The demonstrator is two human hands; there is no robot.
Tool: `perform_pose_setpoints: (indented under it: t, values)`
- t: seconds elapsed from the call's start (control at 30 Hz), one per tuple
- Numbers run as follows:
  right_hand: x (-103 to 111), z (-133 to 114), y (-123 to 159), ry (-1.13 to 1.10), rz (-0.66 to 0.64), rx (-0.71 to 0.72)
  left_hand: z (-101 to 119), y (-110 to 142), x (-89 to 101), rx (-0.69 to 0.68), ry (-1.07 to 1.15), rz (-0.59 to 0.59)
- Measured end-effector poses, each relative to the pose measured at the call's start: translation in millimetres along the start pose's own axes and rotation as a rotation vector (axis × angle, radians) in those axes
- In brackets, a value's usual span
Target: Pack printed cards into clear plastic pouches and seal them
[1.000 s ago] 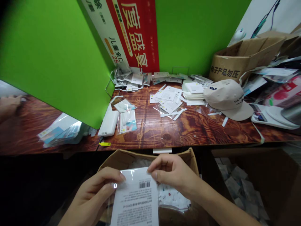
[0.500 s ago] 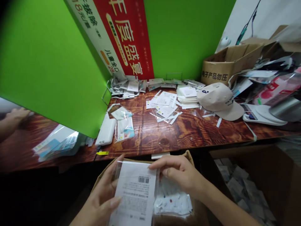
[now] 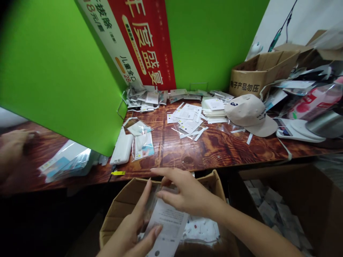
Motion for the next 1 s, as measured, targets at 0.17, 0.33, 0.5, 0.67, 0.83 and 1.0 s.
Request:
perform_pose_setpoints:
  t: [0.17, 0.33, 0.5, 0.67, 0.83, 1.0]
  values:
    - [-13, -4, -8, -0.124, -0.132, -0.056, -1, -2, -7.5, -0.136, -0.207, -0.039]
    - [9, 0, 9, -0.418, -0.096, -0.113, 41, 4, -30.1, -0.176, -0.046, -0.298]
    - [102, 41, 74, -0.955, 0.401, -0.069, 57, -3, -8.2, -0.121, 0.218, -0.251]
    - [113, 103, 132, -1.144, 0.445, -0.201, 18, -22, 24.6, 0.059, 0.163, -0.023]
    - [84, 102, 108, -1.145, 0.573, -0.180, 22, -36, 43.6, -0.053, -0.177, 0.084]
    - [48, 67, 34, -0.642, 0.315, -0.218, 32, -54, 53.3, -0.322, -0.733, 0.094]
Point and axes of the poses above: each hand's wrist, its own y-axis away from the middle knuckle, its own x-axis out of the back of the hand, z = x × y, the point moved 10 cm from there along -y, towards the middle knuckle, and after that the axes turned 6 degrees about z, right-handed, at the moved point
